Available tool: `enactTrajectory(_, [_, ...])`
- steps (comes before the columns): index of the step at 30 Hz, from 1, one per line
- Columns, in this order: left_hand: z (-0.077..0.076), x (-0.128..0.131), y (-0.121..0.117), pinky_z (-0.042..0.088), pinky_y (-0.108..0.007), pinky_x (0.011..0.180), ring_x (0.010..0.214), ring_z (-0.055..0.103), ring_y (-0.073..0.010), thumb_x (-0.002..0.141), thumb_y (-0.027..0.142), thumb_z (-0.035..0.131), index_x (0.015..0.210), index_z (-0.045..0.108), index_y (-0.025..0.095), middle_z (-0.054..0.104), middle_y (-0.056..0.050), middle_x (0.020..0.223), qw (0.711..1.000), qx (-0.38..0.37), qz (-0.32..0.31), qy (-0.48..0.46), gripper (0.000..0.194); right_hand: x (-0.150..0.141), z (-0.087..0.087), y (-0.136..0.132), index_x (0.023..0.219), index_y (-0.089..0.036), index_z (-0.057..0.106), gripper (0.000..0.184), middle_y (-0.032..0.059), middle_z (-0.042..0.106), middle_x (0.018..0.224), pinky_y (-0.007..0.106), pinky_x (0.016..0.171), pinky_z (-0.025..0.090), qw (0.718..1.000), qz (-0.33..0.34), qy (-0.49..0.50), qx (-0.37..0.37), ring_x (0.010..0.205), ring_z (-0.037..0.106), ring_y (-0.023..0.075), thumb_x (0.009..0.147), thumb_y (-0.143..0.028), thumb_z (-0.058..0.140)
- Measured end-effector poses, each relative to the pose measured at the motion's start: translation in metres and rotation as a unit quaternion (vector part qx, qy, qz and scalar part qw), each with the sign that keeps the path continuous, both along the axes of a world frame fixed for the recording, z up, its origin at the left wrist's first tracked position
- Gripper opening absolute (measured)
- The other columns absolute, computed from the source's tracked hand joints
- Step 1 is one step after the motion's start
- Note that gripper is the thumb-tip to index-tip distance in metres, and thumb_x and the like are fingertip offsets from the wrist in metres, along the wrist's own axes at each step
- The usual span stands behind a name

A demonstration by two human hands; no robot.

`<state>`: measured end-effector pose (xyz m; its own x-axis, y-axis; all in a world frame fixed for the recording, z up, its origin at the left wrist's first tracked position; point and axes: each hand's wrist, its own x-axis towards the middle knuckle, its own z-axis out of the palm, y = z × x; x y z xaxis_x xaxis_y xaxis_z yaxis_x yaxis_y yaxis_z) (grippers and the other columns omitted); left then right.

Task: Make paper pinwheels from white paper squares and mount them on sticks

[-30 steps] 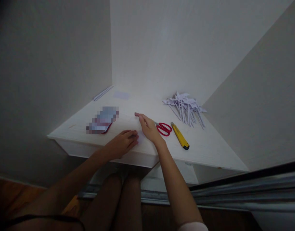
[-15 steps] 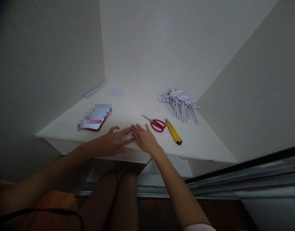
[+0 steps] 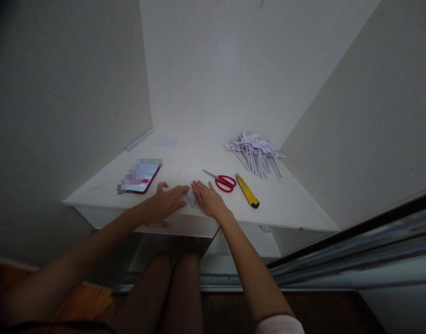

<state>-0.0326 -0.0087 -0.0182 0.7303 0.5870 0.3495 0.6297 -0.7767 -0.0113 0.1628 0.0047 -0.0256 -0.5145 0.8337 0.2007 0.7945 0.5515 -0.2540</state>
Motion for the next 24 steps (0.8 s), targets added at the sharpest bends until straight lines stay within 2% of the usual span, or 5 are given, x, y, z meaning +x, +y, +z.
enactTrajectory(3, [0.003,0.022,-0.001,0.03,-0.046,0.083,0.088,0.053,-0.0228,0.091,0.027,0.03,0.094,0.057,0.014,0.059,-0.012,0.094,0.998,0.028,0.048,0.004,0.03,-0.003,-0.001,-0.004,0.133,-0.017,0.035,0.044,0.0098,0.037,0.138,0.047,0.107,0.017,1.0,-0.008,0.0,0.01,0.13,0.029,0.0176,0.09,-0.022,0.026])
enactTrajectory(7, [-0.002,0.044,0.004,0.033,-0.039,0.073,0.088,0.052,-0.0229,0.086,0.014,0.035,0.093,0.058,0.012,0.058,-0.012,0.093,0.991,0.02,0.128,-0.033,0.024,-0.004,-0.002,-0.005,0.133,-0.018,0.034,0.046,0.0091,0.038,0.137,0.05,0.107,0.013,1.0,-0.018,0.01,0.01,0.129,0.03,0.0177,0.088,-0.02,0.03])
enactTrajectory(14, [-0.004,0.038,0.005,0.034,-0.039,0.074,0.093,0.05,-0.0212,0.086,0.023,0.038,0.093,0.059,0.017,0.055,-0.008,0.098,0.987,-0.031,0.15,-0.055,0.023,-0.003,0.0,-0.004,0.132,-0.021,0.036,0.045,0.0059,0.039,0.137,0.051,0.107,0.009,1.0,-0.022,0.013,0.004,0.129,0.031,0.0162,0.087,-0.021,0.031])
enactTrajectory(20, [0.004,0.031,0.0,0.026,-0.06,0.087,0.101,0.048,-0.0236,0.084,0.029,0.039,0.107,0.054,0.02,0.05,-0.01,0.11,0.983,-0.085,0.162,-0.031,0.028,-0.002,-0.001,-0.005,0.131,-0.02,0.038,0.044,0.0062,0.04,0.136,0.052,0.107,0.009,1.0,-0.02,0.016,0.01,0.129,0.032,0.0171,0.087,-0.02,0.031])
enactTrajectory(24, [0.003,0.035,-0.003,0.019,-0.071,0.086,0.116,0.037,-0.0302,0.085,0.037,0.037,0.125,0.04,0.016,0.04,-0.019,0.127,0.973,-0.154,0.173,0.016,0.046,-0.002,-0.004,-0.003,0.13,-0.02,0.039,0.045,0.0073,0.041,0.136,0.054,0.106,0.009,1.0,-0.023,0.016,0.013,0.128,0.033,0.018,0.086,-0.019,0.033])
